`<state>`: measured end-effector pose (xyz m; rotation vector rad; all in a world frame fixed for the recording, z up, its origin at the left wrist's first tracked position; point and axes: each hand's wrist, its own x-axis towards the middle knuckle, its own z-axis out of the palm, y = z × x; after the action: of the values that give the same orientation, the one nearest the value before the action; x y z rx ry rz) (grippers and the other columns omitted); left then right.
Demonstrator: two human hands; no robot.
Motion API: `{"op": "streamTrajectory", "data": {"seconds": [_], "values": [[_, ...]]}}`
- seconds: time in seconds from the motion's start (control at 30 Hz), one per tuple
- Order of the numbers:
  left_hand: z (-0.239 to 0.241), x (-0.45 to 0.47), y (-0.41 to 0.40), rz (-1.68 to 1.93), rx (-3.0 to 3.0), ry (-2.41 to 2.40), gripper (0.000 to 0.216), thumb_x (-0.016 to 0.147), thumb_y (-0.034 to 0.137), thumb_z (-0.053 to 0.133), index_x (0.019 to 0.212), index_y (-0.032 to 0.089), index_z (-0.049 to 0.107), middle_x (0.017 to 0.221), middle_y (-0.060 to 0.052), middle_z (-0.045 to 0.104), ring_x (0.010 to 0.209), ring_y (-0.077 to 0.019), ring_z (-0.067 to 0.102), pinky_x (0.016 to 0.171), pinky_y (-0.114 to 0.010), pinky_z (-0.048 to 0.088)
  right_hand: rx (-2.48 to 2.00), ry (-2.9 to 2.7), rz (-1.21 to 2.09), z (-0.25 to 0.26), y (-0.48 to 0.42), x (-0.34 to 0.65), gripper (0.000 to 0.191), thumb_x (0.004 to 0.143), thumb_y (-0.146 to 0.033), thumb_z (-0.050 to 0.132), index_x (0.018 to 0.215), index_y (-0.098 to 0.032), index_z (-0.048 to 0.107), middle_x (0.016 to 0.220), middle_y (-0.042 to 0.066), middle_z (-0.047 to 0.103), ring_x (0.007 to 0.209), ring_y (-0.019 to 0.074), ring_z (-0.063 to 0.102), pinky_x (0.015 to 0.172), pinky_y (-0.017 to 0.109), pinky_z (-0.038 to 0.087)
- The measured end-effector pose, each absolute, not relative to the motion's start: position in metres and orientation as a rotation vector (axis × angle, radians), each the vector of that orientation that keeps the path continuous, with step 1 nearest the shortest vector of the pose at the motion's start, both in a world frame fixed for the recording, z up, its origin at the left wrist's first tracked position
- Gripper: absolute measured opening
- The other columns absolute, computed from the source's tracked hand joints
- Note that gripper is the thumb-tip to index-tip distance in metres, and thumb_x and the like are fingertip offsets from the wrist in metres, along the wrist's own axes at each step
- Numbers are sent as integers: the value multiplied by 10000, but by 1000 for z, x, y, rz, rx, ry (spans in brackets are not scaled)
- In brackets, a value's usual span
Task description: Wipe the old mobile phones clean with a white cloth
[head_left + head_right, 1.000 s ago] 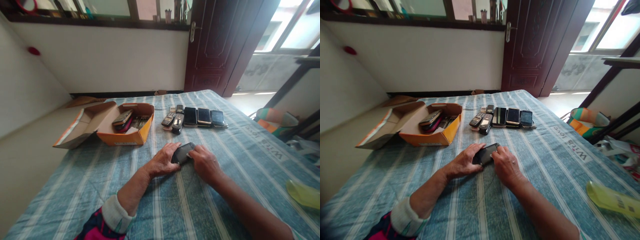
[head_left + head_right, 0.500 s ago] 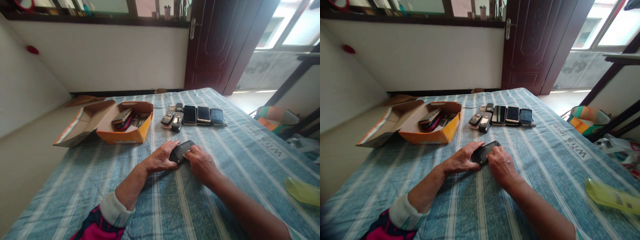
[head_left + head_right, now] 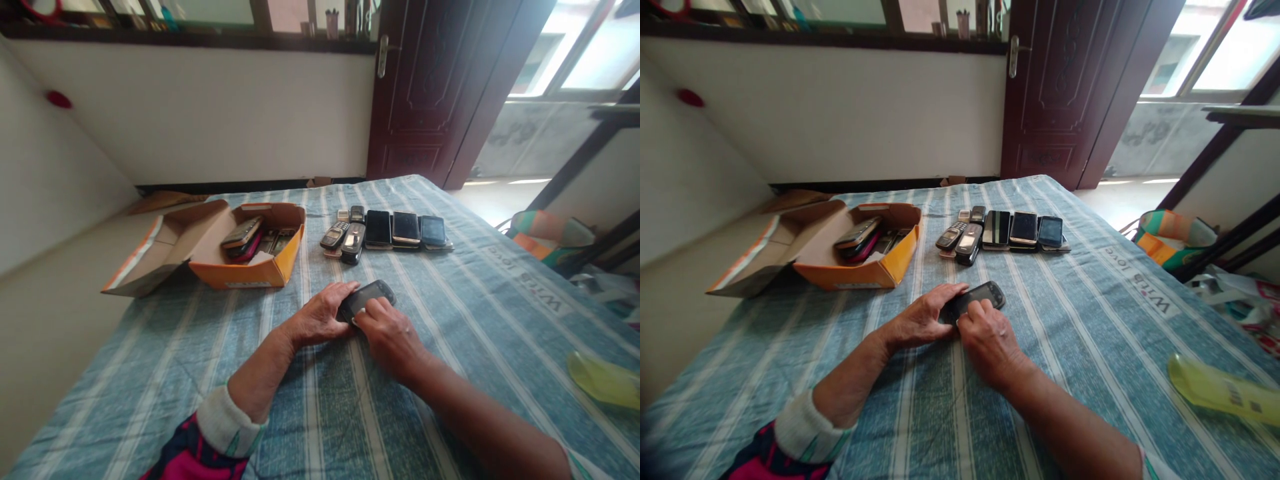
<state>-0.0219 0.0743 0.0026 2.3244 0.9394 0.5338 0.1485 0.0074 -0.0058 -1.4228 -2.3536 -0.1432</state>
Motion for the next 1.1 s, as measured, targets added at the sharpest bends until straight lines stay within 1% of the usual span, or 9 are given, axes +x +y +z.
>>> {"op": "streamTrajectory", "data": {"seconds": [0.3,0.4,0.5,0.6,0.73,0.83,0.9,1.0,1.1], "values": [[9,-21,73,488,2280,981,801,598,168,761,1342,150,465,1359,-150,530,1268,-301,482,1100,-475,355,-1756,-2180,-169,-7,32,191,248,860,-49,500,723,-189,652,786,48,577,755,171,493,613,270,298],[9,-20,72,494,2278,1008,815,600,245,801,1337,138,470,1365,-168,523,1272,-309,479,1096,-482,359,-1750,-2153,-150,-10,36,197,237,862,-62,504,734,-191,657,778,43,574,754,169,501,623,266,306],[5,-17,70,537,2286,1052,778,634,332,800,1321,147,486,1314,-160,563,1232,-311,514,1070,-486,388,-1704,-2096,-135,-14,38,200,230,865,-72,500,758,-193,664,777,38,577,764,168,509,632,262,314],[2,-12,67,600,2332,1158,685,687,341,767,1289,144,507,1248,-157,597,1188,-308,537,1035,-482,420,-1652,-2047,-121,-17,39,201,229,865,-75,493,782,-197,668,778,31,579,774,166,514,645,254,325],[6,-9,65,578,2428,1366,524,675,421,773,1088,140,615,1171,-163,610,1140,-346,531,986,-517,437,-1637,-2017,-76,-18,40,203,235,866,-76,486,781,-197,669,771,28,578,771,166,522,652,251,340],[10,-8,64,505,2459,1430,413,671,426,768,935,135,645,1186,-176,583,1153,-364,512,979,-513,440,-1625,-2003,-41,-19,41,204,232,864,-73,491,782,-196,669,771,27,579,772,165,531,656,249,347],[10,-6,62,512,2461,1442,359,672,403,764,887,143,643,1188,-172,575,1165,-367,503,980,-511,439,-1614,-2000,-28,-19,41,205,225,865,-79,496,789,-199,671,771,26,581,775,165,534,657,247,350],[8,-3,59,561,2422,1459,301,656,363,769,830,168,621,1107,-133,597,1112,-343,537,957,-501,454,-1620,-1992,-19,-19,41,204,222,865,-80,496,799,-196,674,773,27,586,780,168,540,660,247,354],[5,1,56,638,2335,1507,331,610,314,789,818,179,570,1092,-113,591,1080,-323,554,936,-484,469,-1623,-1987,-22,-19,41,203,217,863,-83,499,795,-193,672,768,28,588,777,170,543,661,248,357]]}}
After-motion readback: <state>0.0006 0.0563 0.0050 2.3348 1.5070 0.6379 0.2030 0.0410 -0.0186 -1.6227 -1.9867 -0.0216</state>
